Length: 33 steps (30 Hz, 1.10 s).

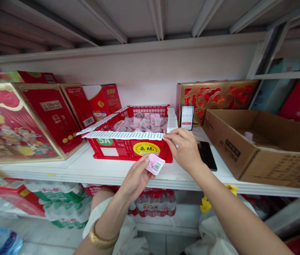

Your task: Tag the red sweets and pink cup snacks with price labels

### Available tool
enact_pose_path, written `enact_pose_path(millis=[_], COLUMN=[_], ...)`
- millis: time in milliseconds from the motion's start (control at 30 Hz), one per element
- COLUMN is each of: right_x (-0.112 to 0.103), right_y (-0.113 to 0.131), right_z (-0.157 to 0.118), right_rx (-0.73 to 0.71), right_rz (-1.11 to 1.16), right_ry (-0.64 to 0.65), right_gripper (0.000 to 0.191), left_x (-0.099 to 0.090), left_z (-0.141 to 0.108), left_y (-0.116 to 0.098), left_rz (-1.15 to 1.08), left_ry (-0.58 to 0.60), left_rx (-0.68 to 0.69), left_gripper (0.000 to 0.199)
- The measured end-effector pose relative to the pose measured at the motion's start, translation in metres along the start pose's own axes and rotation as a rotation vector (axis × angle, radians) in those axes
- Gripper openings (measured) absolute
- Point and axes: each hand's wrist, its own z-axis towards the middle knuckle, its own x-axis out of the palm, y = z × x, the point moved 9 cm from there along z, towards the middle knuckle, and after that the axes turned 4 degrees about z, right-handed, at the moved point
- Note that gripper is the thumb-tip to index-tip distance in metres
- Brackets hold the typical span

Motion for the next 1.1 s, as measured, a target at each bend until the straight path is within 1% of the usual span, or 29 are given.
enact_pose_path(millis=[100,167,233,300,367,433,500,633,700,800,933,1100], right_x=[-0.004,-0.012,-0.022,-0.027,-0.026,-0.022,-0.016,-0.009,-0.008,-0.008,-0.011,-0.01], right_y=[-0.005,-0.008,-0.01,-0.012,-0.01,-0.007,-0.002,0.008,0.012,0.018,0.025,0.03], right_z=[0.006,0.007,0.001,-0.011,-0.029,-0.046,-0.061,-0.076,-0.077,-0.074,-0.068,-0.066], right_rx=[0.08,0.149,0.234,0.327,0.415,0.48,0.506,0.446,0.393,0.313,0.21,0.13], right_rz=[0.047,0.084,0.184,0.346,0.497,0.59,0.639,0.691,0.705,0.712,0.691,0.653], right_ry=[-0.046,-0.113,-0.194,-0.245,-0.232,-0.164,-0.072,0.075,0.146,0.245,0.326,0.423], right_gripper=[0.017,0.017,0.014,0.011,0.01,0.01,0.009,0.008,0.009,0.01,0.011,0.015], left_x=[0.002,0.002,0.001,-0.001,-0.002,-0.001,0.003,0.013,0.016,0.019,0.019,0.021], left_z=[-0.001,-0.003,-0.005,-0.008,-0.011,-0.014,-0.017,-0.022,-0.025,-0.028,-0.029,-0.03], left_y=[0.006,0.008,0.008,0.006,0.006,0.009,0.012,0.021,0.025,0.027,0.028,0.024], left_rz=[-0.028,-0.044,-0.018,0.028,0.055,0.058,0.039,-0.029,-0.015,0.037,0.088,0.138], left_ry=[0.019,0.02,0.006,-0.014,-0.028,-0.025,0.004,0.099,0.143,0.189,0.195,0.182], left_rx=[-0.057,-0.09,-0.091,-0.082,-0.087,-0.111,-0.147,-0.252,-0.291,-0.301,-0.302,-0.297], left_gripper=[0.04,0.041,0.041,0.038,0.035,0.032,0.031,0.035,0.039,0.041,0.043,0.04])
